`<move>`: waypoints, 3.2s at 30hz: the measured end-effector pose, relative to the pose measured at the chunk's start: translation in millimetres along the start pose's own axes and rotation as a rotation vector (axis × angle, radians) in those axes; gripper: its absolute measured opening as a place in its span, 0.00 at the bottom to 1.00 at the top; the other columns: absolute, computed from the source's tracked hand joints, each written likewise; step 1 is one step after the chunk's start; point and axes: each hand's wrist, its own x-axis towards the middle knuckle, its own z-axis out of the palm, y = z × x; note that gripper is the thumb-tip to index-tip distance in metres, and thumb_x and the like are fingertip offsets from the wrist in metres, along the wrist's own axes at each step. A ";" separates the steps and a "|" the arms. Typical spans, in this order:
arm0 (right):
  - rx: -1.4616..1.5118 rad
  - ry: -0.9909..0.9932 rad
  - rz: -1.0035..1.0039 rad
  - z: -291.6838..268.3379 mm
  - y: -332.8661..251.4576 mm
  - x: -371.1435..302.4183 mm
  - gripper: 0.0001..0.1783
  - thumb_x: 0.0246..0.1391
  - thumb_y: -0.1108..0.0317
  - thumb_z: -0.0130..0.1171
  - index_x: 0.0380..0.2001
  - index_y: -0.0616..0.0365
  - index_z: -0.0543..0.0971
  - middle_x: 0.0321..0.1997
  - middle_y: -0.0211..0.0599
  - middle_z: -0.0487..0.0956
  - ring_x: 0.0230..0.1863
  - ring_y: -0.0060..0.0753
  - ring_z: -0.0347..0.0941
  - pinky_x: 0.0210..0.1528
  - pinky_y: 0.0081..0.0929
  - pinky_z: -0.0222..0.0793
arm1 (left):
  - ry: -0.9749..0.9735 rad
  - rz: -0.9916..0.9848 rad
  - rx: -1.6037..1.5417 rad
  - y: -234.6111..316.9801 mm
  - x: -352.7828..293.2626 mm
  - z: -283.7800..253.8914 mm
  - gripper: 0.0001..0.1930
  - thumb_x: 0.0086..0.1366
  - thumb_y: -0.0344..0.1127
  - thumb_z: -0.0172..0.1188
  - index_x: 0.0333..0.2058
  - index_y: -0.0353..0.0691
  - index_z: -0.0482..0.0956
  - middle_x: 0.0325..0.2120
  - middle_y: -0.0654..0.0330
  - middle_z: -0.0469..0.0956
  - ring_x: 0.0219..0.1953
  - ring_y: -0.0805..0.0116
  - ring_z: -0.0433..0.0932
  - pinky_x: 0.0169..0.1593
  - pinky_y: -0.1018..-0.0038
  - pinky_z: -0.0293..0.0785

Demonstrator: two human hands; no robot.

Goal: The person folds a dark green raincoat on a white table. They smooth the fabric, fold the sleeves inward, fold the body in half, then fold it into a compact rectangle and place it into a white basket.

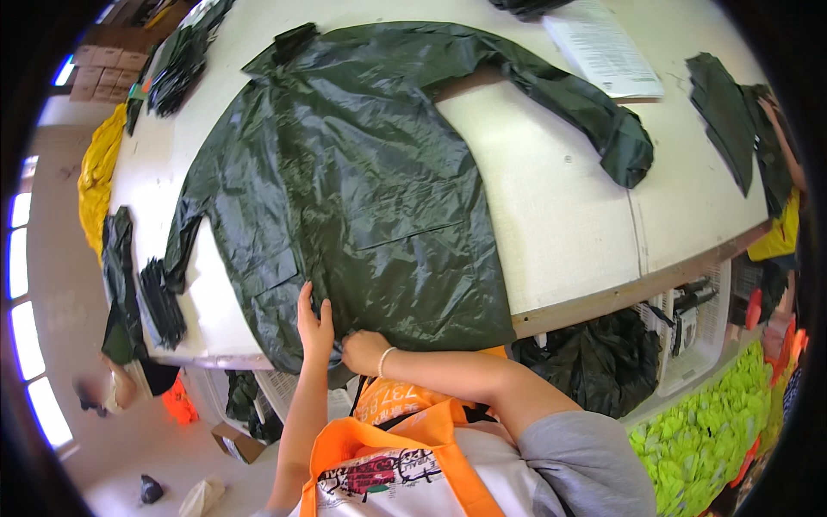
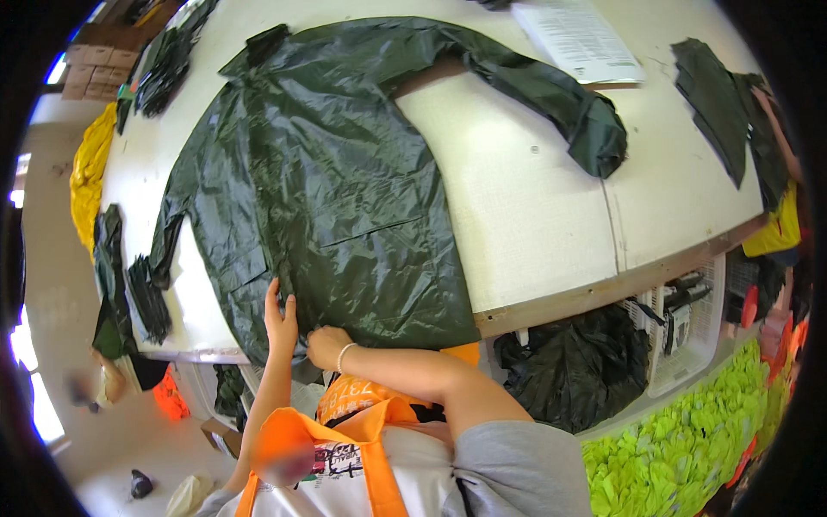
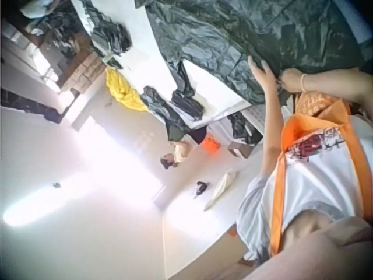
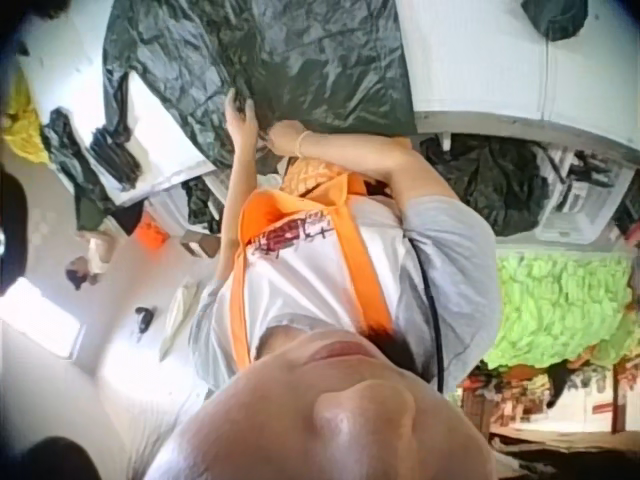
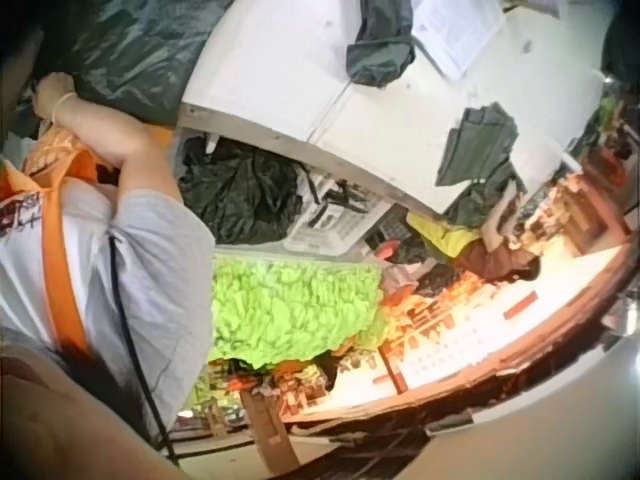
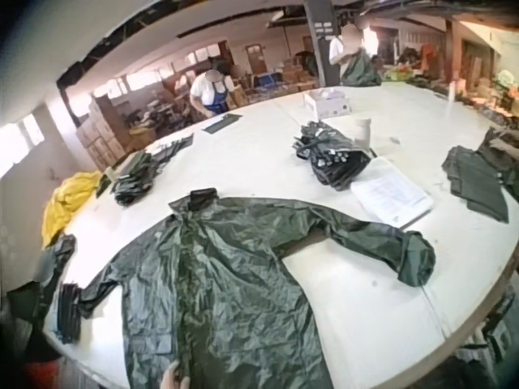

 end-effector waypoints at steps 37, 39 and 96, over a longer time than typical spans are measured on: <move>-0.802 1.503 0.533 -507.8 262.0 -230.5 0.17 0.56 0.57 0.50 0.41 0.55 0.80 0.39 0.43 0.81 0.41 0.40 0.76 0.47 0.34 0.69 | -0.373 -0.378 -0.189 -57.2 -148.8 -27.1 0.08 0.59 0.29 0.56 0.24 0.36 0.66 0.15 0.66 0.63 0.22 0.78 0.61 0.25 0.76 0.62; -0.766 1.130 0.840 -595.9 365.8 -311.5 0.21 0.55 0.52 0.52 0.46 0.51 0.79 0.45 0.41 0.80 0.49 0.38 0.75 0.52 0.32 0.67 | -0.448 -0.363 -0.128 -51.2 -139.8 -26.1 0.08 0.58 0.33 0.57 0.25 0.36 0.69 0.17 0.58 0.68 0.21 0.69 0.65 0.27 0.70 0.65; 0.191 0.499 0.646 -38.8 -8.1 150.4 0.13 0.42 0.64 0.70 0.24 0.62 0.79 0.22 0.23 0.75 0.24 0.16 0.64 0.31 0.18 0.63 | 0.130 0.435 -0.003 -161.2 97.4 -109.8 0.14 0.45 0.30 0.67 0.33 0.42 0.76 0.33 0.57 0.74 0.42 0.53 0.70 0.45 0.64 0.67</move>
